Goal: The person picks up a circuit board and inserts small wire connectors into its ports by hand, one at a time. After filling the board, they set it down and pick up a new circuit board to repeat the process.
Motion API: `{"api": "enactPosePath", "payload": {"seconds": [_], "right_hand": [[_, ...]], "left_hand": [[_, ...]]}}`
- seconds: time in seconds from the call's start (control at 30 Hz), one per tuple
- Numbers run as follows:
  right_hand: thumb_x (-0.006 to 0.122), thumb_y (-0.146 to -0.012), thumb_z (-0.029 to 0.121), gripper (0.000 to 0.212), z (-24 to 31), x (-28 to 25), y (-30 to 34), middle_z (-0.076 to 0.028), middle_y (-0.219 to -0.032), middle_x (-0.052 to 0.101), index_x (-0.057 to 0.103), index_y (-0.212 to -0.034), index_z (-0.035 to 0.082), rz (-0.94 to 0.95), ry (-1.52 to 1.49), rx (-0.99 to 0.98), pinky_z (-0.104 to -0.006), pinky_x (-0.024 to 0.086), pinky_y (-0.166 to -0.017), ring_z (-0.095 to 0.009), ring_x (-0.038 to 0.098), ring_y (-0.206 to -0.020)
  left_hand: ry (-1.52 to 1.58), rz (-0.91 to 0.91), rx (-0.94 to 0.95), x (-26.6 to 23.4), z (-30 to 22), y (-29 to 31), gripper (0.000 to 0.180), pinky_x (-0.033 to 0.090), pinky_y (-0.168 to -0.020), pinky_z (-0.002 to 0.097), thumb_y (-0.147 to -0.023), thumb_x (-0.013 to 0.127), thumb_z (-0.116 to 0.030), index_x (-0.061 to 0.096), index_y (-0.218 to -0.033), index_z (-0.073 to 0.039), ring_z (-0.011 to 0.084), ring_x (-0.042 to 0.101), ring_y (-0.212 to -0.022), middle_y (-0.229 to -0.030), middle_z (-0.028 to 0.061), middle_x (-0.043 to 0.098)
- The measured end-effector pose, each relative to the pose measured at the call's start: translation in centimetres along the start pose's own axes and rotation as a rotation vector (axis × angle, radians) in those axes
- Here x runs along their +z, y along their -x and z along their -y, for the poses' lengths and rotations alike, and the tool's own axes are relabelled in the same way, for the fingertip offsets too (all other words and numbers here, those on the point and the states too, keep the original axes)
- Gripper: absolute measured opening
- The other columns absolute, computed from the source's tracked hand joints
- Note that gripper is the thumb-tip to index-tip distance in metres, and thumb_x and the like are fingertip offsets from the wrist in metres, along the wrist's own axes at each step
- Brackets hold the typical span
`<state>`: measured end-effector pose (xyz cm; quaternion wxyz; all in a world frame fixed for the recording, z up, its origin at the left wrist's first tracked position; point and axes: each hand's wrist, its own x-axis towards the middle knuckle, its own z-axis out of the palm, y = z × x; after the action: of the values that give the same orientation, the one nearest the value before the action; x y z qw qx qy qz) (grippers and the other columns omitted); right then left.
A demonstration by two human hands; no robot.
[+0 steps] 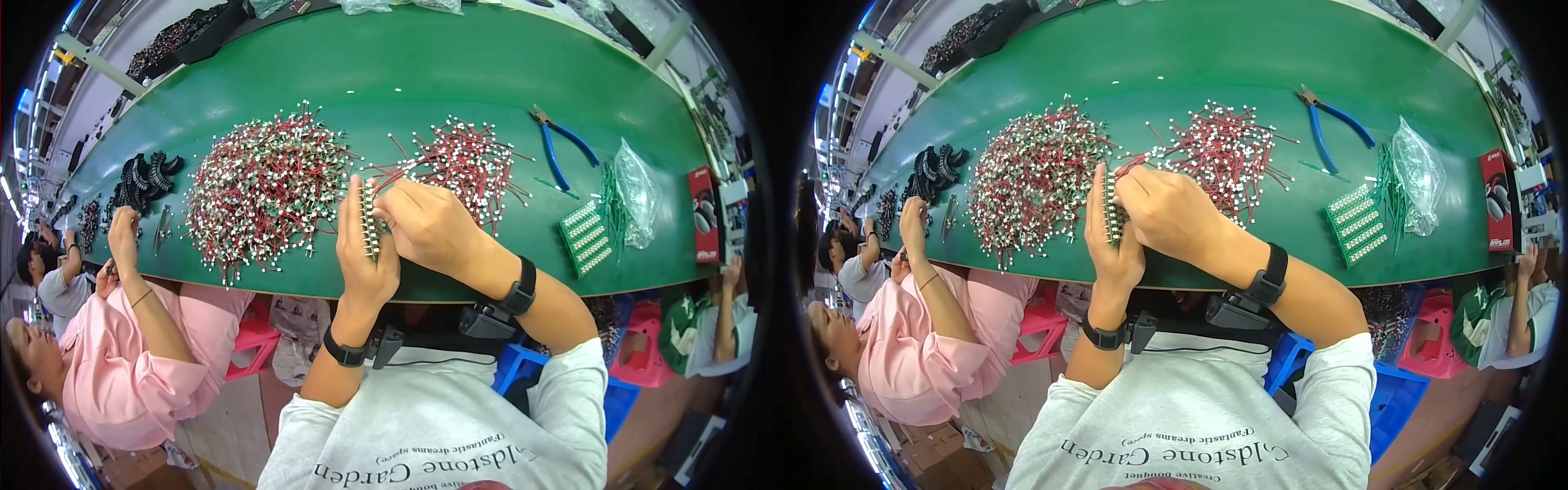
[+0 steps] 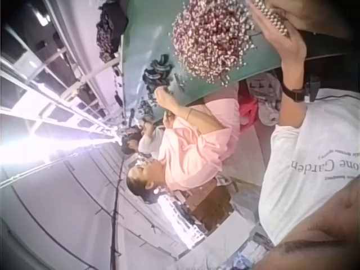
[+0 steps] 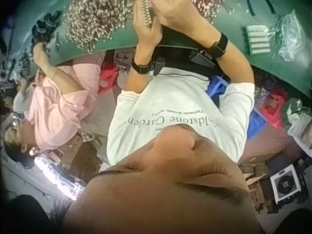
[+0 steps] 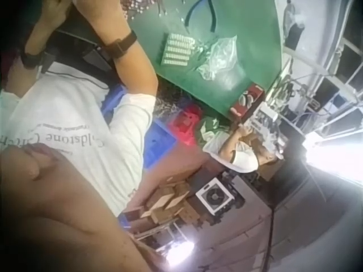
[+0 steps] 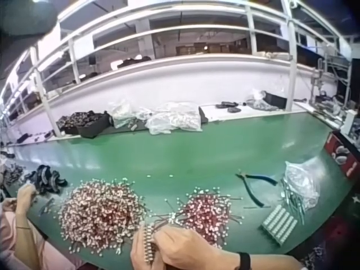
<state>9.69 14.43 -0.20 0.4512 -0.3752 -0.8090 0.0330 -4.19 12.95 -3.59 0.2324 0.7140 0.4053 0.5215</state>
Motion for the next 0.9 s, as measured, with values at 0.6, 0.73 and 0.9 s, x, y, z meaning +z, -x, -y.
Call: {"api": "enactPosePath", "payload": {"seconds": [0.6,0.73,0.9], "right_hand": [[0.066,-0.088,0.006,0.014,-1.0,-1.1,-0.4,-0.006,-0.081,0.069,0.066,-0.099,-0.004,0.224,-0.690,0.576,-0.0233,0.051,-0.060,-0.007,0.062,-0.069],[0.067,-0.087,0.007,0.013,-0.7,-1.1,-0.6,-0.005,-0.076,0.068,0.067,-0.094,-0.003,0.237,-0.601,0.475,-0.0220,0.049,-0.056,-0.005,0.061,-0.066],[0.069,-0.086,0.008,0.013,-0.5,-1.2,-0.8,-0.005,-0.075,0.068,0.068,-0.092,-0.003,0.218,-0.621,0.514,-0.0216,0.048,-0.054,-0.005,0.061,-0.064]], "left_hand": [[0.520,-0.345,-0.361,0.0,-0.6,0.1,0.073,0.048,-0.076,0.0200,-0.079,0.044,0.011,0.031,-0.151,0.002,0.0085,0.058,-0.093,-0.127,0.0111,0.058],[0.397,-0.347,-0.329,0.2,0.7,0.6,0.070,0.049,-0.079,0.0235,-0.080,0.044,0.010,0.035,-0.148,0.005,0.0122,0.057,-0.101,-0.135,0.0141,0.052],[0.406,-0.371,-0.309,0.6,0.3,0.4,0.068,0.050,-0.081,0.0265,-0.079,0.046,0.009,0.036,-0.147,0.007,0.0159,0.057,-0.102,-0.130,0.0139,0.052]]}}
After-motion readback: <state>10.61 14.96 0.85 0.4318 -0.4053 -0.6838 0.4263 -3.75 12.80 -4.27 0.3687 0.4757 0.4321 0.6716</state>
